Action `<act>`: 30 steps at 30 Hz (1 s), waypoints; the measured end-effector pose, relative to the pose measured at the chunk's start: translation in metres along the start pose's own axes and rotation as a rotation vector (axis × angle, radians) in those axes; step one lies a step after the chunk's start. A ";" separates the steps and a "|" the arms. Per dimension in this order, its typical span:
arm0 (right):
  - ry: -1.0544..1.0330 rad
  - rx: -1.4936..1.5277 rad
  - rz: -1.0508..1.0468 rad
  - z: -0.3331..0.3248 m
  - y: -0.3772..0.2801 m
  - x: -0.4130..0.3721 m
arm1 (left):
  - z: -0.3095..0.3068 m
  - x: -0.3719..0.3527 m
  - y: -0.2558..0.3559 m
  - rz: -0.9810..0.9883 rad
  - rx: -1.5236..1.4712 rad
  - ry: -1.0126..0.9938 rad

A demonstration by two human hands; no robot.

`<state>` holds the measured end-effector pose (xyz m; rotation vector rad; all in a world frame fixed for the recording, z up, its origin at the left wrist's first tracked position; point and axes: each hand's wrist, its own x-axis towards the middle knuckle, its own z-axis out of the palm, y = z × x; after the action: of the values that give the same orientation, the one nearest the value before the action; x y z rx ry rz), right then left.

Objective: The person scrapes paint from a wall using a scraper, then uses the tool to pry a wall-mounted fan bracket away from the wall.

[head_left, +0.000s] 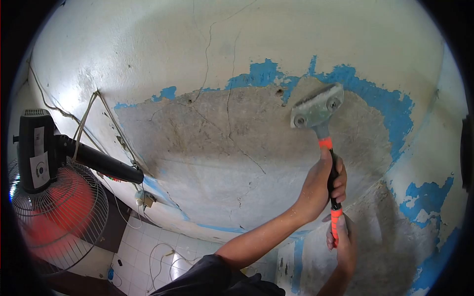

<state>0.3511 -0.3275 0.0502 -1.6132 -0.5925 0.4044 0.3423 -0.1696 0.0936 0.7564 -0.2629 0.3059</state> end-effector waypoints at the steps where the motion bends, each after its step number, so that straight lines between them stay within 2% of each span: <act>1: 0.004 -0.032 -0.009 -0.004 0.001 -0.002 | -0.001 0.000 -0.002 -0.006 -0.013 -0.001; 11: 0.145 -0.190 -0.070 -0.002 -0.022 -0.004 | 0.006 0.005 0.008 0.045 -0.024 -0.034; 25: 0.160 -0.282 -0.106 -0.027 -0.038 0.003 | 0.017 0.017 0.001 0.054 -0.140 -0.099; 30: 0.199 -0.335 -0.115 -0.025 -0.053 0.010 | 0.018 0.025 0.006 0.115 -0.163 -0.113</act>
<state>0.3663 -0.3387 0.1070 -1.9001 -0.6206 0.0576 0.3604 -0.1737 0.1189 0.5991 -0.4340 0.3470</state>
